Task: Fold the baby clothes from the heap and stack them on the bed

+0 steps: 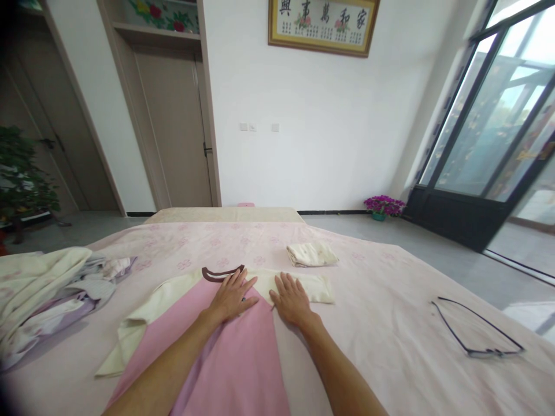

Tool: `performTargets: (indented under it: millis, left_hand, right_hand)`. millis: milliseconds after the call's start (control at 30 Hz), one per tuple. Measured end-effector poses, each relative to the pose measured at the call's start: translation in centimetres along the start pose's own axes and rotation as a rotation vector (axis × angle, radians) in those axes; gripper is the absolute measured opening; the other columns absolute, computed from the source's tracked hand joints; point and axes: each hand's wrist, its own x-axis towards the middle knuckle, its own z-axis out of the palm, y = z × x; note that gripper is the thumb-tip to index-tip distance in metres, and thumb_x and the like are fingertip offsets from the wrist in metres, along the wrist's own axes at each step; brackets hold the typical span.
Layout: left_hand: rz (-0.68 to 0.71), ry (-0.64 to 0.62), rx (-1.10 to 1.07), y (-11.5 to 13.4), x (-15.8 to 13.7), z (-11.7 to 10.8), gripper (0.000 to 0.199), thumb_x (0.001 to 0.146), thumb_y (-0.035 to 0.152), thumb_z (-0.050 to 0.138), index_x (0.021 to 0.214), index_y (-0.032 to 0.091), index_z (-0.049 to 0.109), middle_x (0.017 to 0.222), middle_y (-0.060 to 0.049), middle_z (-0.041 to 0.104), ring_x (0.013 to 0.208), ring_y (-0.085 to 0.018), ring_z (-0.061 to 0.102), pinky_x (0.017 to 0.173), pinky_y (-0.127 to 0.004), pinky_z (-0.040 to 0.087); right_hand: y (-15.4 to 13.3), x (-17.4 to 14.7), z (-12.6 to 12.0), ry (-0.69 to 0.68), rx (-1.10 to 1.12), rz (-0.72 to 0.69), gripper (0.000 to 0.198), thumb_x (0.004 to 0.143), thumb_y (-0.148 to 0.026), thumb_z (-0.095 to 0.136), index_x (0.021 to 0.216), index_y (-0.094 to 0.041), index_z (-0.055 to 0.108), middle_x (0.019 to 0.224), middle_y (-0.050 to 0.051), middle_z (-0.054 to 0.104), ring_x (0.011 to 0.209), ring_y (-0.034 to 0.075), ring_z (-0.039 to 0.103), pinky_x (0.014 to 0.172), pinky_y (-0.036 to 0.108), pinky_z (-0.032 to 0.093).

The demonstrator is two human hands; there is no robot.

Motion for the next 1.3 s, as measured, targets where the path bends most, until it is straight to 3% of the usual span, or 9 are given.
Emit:
performTargets:
  millis: [167, 267, 367, 533, 700, 900, 1000, 1100, 1300]
  left_hand:
    - [0.007, -0.001, -0.006, -0.2, 0.0, 0.2, 0.074, 0.088, 0.073, 0.029, 0.148, 0.031, 0.035, 0.160, -0.009, 0.020, 0.147, -0.032, 0.012, 0.116, -0.052, 0.009]
    - [0.010, 0.008, -0.012, -0.2, -0.1, 0.3, 0.074, 0.088, 0.073, 0.029, 0.148, 0.030, 0.036, 0.159, -0.010, 0.021, 0.147, -0.033, 0.012, 0.116, -0.054, 0.009]
    - [0.016, 0.028, -0.029, -0.2, -0.2, 0.2, 0.072, 0.089, 0.071, 0.032, 0.147, 0.029, 0.038, 0.158, -0.011, 0.023, 0.147, -0.033, 0.013, 0.116, -0.054, 0.010]
    - [0.038, 0.079, -0.217, 0.2, -1.1, -0.2, 0.062, 0.086, 0.058, 0.051, 0.139, 0.025, 0.051, 0.154, -0.011, 0.035, 0.144, -0.034, 0.022, 0.116, -0.055, 0.013]
    - [0.044, 0.225, -0.451, -0.9, -5.2, -2.4, 0.044, 0.087, 0.031, 0.049, 0.129, 0.022, 0.058, 0.135, -0.006, 0.058, 0.126, -0.020, 0.052, 0.110, -0.035, 0.038]
    - [-0.529, 0.635, -0.381, -9.5, -15.0, -8.2, 0.040, 0.084, 0.015, 0.037, 0.115, 0.021, 0.062, 0.117, -0.006, 0.066, 0.105, -0.017, 0.063, 0.094, -0.030, 0.047]
    - [-0.770, 0.410, -0.133, -13.3, -19.4, -10.0, 0.031, 0.081, 0.019, 0.045, 0.104, 0.021, 0.065, 0.110, -0.008, 0.067, 0.101, -0.022, 0.063, 0.087, -0.032, 0.047]
    - [-0.813, 0.164, -0.008, -14.2, -22.0, -9.9, 0.022, 0.081, 0.037, 0.052, 0.089, 0.022, 0.066, 0.095, -0.009, 0.068, 0.093, -0.028, 0.063, 0.078, -0.036, 0.045]
    - [-0.751, 0.133, 0.009, -13.3, -22.8, -7.8, 0.024, 0.080, 0.044, 0.051, 0.078, 0.023, 0.062, 0.087, -0.006, 0.066, 0.085, -0.027, 0.062, 0.073, -0.033, 0.041]
  right_hand:
    - [8.1, -2.7, -0.8, -0.075, -0.085, 0.259, 0.065, 0.098, -0.052, 0.021, 0.153, -0.018, 0.022, 0.160, 0.009, 0.017, 0.147, 0.025, 0.013, 0.116, 0.049, 0.013]
    - [10.0, -3.4, -1.5, -0.085, -0.142, 0.441, 0.062, 0.098, -0.045, 0.023, 0.152, -0.015, 0.024, 0.159, 0.012, 0.020, 0.146, 0.028, 0.018, 0.114, 0.053, 0.014]
    - [8.0, -3.2, -2.1, -0.003, -0.201, 0.479, 0.061, 0.097, -0.041, 0.027, 0.148, -0.009, 0.033, 0.156, 0.017, 0.027, 0.145, 0.030, 0.018, 0.114, 0.055, 0.011]
    - [1.5, -3.1, -1.3, 0.001, -0.073, 0.126, 0.055, 0.099, -0.043, 0.022, 0.149, -0.024, 0.034, 0.159, 0.007, 0.023, 0.146, 0.024, 0.016, 0.114, 0.049, 0.017]
    - [-0.2, -3.7, 0.4, 0.087, -0.056, 0.146, 0.060, 0.098, -0.048, 0.025, 0.150, -0.019, 0.031, 0.157, 0.009, 0.027, 0.146, 0.026, 0.018, 0.116, 0.049, 0.012]
    - [0.2, -3.2, 0.8, 0.109, -0.058, 0.153, 0.060, 0.097, -0.049, 0.027, 0.149, -0.020, 0.035, 0.155, 0.008, 0.031, 0.144, 0.027, 0.022, 0.116, 0.049, 0.014]
    - [0.1, -3.2, 0.9, 0.132, -0.055, 0.161, 0.059, 0.096, -0.048, 0.029, 0.148, -0.020, 0.037, 0.155, 0.008, 0.032, 0.144, 0.027, 0.024, 0.115, 0.049, 0.015]
    - [0.2, -3.2, 1.1, 0.146, -0.048, 0.160, 0.058, 0.096, -0.046, 0.030, 0.147, -0.020, 0.038, 0.155, 0.008, 0.033, 0.143, 0.026, 0.024, 0.115, 0.048, 0.015]
    - [0.3, -3.2, 0.9, 0.124, -0.026, 0.171, 0.057, 0.096, -0.047, 0.029, 0.146, -0.021, 0.039, 0.154, 0.007, 0.034, 0.143, 0.026, 0.026, 0.115, 0.048, 0.017]
